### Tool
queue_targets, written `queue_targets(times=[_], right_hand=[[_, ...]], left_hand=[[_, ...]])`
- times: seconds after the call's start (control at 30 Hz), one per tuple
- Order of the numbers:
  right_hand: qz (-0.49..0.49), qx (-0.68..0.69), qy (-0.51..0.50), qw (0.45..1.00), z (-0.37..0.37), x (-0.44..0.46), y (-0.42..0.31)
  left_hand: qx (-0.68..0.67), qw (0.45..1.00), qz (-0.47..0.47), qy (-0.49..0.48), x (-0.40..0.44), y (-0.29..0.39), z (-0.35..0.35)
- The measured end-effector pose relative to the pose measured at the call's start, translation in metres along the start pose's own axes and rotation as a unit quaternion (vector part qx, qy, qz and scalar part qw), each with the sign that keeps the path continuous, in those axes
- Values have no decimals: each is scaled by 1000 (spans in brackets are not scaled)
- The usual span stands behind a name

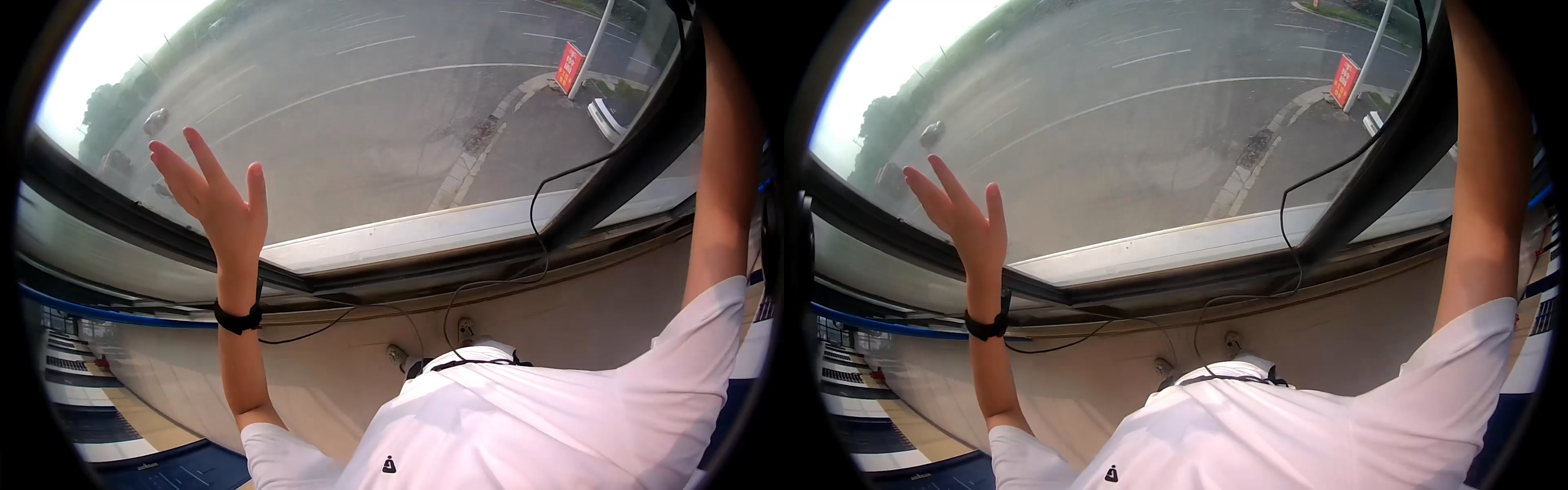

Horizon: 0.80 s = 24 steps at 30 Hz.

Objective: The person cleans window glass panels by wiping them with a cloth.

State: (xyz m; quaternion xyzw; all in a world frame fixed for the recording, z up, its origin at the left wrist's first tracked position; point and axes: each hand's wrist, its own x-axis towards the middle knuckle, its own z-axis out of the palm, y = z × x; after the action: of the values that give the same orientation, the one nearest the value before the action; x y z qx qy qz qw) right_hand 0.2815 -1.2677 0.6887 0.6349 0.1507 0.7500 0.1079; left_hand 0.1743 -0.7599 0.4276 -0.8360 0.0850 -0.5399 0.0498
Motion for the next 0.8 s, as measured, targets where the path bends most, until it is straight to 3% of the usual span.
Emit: queue_targets(times=[0.17,0.53,0.57,0.67,0.73,0.8], right_hand=[[5,17,-26,1000,9,-14,-8],[-4,90,9,996,29,35,-119],[-5,97,10,995,30,40,-130],[-9,117,24,993,30,66,-167],[-11,135,34,990,26,85,-201],[-19,150,39,988,28,100,-224]], left_hand=[[-51,998,-14,-22,11,17,8],[-190,980,-40,-49,21,46,-2],[-185,982,-36,-33,23,47,-10],[50,990,-63,118,1,14,-44],[65,971,-131,190,3,-21,-64],[99,961,-174,189,2,-39,-62]])
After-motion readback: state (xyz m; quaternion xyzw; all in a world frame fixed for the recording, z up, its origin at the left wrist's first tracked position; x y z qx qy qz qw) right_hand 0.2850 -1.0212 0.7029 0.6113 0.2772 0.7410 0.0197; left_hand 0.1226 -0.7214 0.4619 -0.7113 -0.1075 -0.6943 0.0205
